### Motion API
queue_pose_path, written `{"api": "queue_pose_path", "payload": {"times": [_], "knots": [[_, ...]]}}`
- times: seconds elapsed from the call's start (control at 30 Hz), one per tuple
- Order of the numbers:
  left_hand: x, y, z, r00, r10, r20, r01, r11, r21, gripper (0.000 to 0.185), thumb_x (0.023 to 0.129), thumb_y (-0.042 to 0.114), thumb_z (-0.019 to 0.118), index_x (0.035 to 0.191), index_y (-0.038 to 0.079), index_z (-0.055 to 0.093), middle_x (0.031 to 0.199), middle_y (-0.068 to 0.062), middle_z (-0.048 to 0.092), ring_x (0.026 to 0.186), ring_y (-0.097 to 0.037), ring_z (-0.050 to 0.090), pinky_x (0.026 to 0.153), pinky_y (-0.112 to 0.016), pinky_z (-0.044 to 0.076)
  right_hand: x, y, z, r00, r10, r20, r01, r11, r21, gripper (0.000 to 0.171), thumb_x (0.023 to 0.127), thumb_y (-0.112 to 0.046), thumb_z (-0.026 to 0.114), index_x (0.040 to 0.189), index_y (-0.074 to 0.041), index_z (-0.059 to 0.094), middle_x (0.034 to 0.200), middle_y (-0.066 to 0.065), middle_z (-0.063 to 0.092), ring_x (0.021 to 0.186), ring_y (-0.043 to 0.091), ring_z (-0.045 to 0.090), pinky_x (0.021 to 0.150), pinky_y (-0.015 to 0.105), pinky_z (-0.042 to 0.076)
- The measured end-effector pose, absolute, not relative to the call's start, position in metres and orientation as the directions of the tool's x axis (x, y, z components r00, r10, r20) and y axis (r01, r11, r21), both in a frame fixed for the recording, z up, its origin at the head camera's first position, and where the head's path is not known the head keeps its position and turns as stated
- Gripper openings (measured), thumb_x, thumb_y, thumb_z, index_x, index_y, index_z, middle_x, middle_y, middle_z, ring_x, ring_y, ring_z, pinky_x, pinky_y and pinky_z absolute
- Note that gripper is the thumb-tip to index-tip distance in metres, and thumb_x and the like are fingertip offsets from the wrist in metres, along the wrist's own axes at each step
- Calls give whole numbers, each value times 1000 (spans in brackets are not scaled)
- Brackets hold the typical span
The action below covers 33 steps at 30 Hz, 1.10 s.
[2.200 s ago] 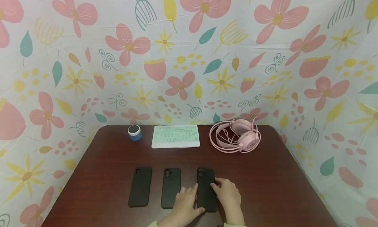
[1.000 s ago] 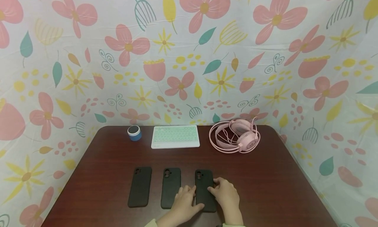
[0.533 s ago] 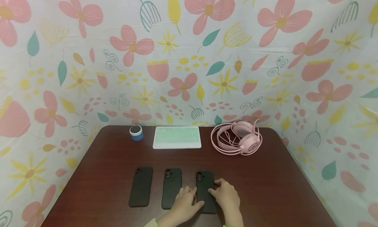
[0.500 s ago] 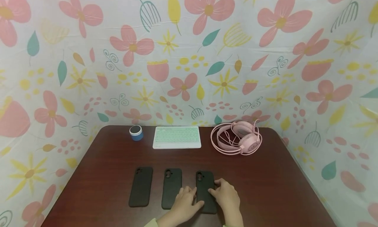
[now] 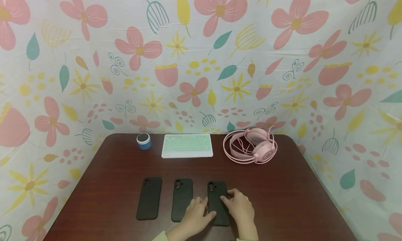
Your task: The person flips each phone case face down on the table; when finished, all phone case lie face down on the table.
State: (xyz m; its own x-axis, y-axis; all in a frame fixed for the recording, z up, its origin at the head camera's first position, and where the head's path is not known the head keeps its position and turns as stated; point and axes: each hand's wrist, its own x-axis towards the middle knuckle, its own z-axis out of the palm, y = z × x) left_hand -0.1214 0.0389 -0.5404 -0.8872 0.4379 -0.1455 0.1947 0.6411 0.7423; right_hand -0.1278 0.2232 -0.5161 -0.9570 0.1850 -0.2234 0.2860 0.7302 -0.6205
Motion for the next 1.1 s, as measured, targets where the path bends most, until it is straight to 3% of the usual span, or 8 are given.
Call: {"api": "queue_pose_path", "payload": {"times": [0.2,0.33,0.43,0.53,0.63,0.9,1.1], "knots": [[-122,30,-531,-913,398,-95,160,561,812,77,93,48,60,145,-3,38,96,1,45,82,-16,35,69,-37,31,-132,227,-514,-949,207,-237,311,728,-612,65,94,-56,52,127,0,59,83,2,64,56,15,61,61,44,46],[-124,18,-519,-941,337,11,214,570,793,71,94,48,57,144,0,42,102,1,49,84,-13,36,71,-35,32,-135,228,-511,-957,217,-192,289,762,-580,72,92,-64,46,127,-2,59,101,12,63,79,28,64,71,53,46],[-127,9,-510,-955,283,82,239,582,777,65,95,48,57,141,3,47,105,0,53,88,-13,39,75,-37,34,-136,225,-508,-967,207,-146,253,783,-568,77,91,-68,43,129,-3,58,117,23,53,97,40,58,78,58,43],[-129,-2,-501,-964,237,120,240,584,776,63,95,47,57,141,5,49,106,-1,54,91,-15,42,79,-43,37,-137,218,-502,-977,180,-114,212,780,-589,70,93,-63,46,131,-5,57,123,26,47,101,43,56,80,59,42],[-133,-13,-493,-967,206,148,244,601,761,63,95,47,56,142,7,47,110,-3,54,92,-17,42,80,-47,37,-138,209,-495,-989,134,-68,148,777,-612,57,95,-52,53,129,-7,59,121,21,51,99,37,57,80,56,43],[-138,-40,-474,-926,196,324,354,751,557,60,92,41,65,141,11,50,119,-7,51,93,-20,42,71,-36,36,-147,176,-481,-993,27,112,-43,814,-579,48,94,-48,58,122,-11,66,117,14,57,108,33,52,87,56,41],[-146,-60,-476,-884,157,441,354,839,412,63,91,49,62,140,10,52,118,-10,51,96,-25,45,72,-39,38,-161,157,-487,-949,-20,313,-174,863,-474,43,93,-43,63,123,-12,66,121,13,55,111,33,50,90,55,39]]}}
